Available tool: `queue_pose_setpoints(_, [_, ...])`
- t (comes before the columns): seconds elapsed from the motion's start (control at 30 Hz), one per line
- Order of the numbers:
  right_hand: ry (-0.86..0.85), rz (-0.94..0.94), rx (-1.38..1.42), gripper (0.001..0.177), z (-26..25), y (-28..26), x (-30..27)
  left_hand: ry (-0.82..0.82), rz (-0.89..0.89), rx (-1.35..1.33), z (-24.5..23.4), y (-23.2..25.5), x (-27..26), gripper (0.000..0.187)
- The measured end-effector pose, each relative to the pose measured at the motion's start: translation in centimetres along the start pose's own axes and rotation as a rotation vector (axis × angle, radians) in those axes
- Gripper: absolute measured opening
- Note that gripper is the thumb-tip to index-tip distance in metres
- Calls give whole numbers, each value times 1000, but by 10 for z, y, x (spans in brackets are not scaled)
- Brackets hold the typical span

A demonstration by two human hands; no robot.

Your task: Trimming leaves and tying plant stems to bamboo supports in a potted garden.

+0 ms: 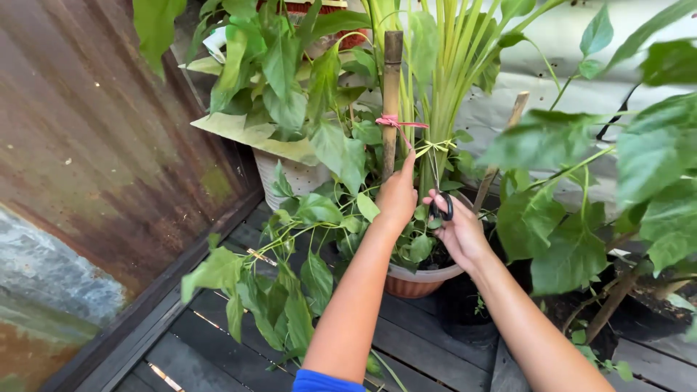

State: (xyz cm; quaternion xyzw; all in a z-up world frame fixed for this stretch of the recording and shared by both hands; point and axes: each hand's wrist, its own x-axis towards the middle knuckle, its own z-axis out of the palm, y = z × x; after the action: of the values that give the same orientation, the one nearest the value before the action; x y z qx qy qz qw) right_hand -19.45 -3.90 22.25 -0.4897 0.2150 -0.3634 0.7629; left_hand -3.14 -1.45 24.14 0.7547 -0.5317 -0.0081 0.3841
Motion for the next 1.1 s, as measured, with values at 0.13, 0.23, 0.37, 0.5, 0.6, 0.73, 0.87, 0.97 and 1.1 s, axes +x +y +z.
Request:
queue_pose_setpoints(0.13, [-91, -95, 68, 37, -12, 26, 15, -2, -79, 31, 14, 1, 13, 73])
queue_pose_setpoints(0.23, [-98, -110, 111, 42, -12, 35, 14, 14, -112, 7, 18, 3, 18, 51])
queue_pose_setpoints(0.37, [-128, -69, 196, 44, -28, 57, 23, 43, -141, -66, 23, 4, 24, 31])
queue_pose_setpoints(0.5, [-134, -56, 273, 44, -22, 47, 9, 45, -194, -82, 18, 4, 24, 20])
queue_pose_setpoints(0.6, [-104, -33, 303, 43, -25, 54, 5, 39, -177, -91, 11, 6, 21, 26])
queue_pose_setpoints(0.73, [-155, -54, 316, 43, -33, 65, 16, -58, -271, -237, -34, 42, 2, 21])
queue_pose_setpoints(0.87, [-199, -94, 305, 44, -30, 60, 31, -74, -277, -282, -15, 22, 10, 16])
queue_pose_setpoints(0.97, [-232, -127, 274, 48, -32, 55, 41, -9, -196, -259, -6, 16, 11, 13])
queue_pose_setpoints(1.1, [-226, -146, 198, 54, -22, 42, 49, 32, -161, -254, 0, 9, 15, 12])
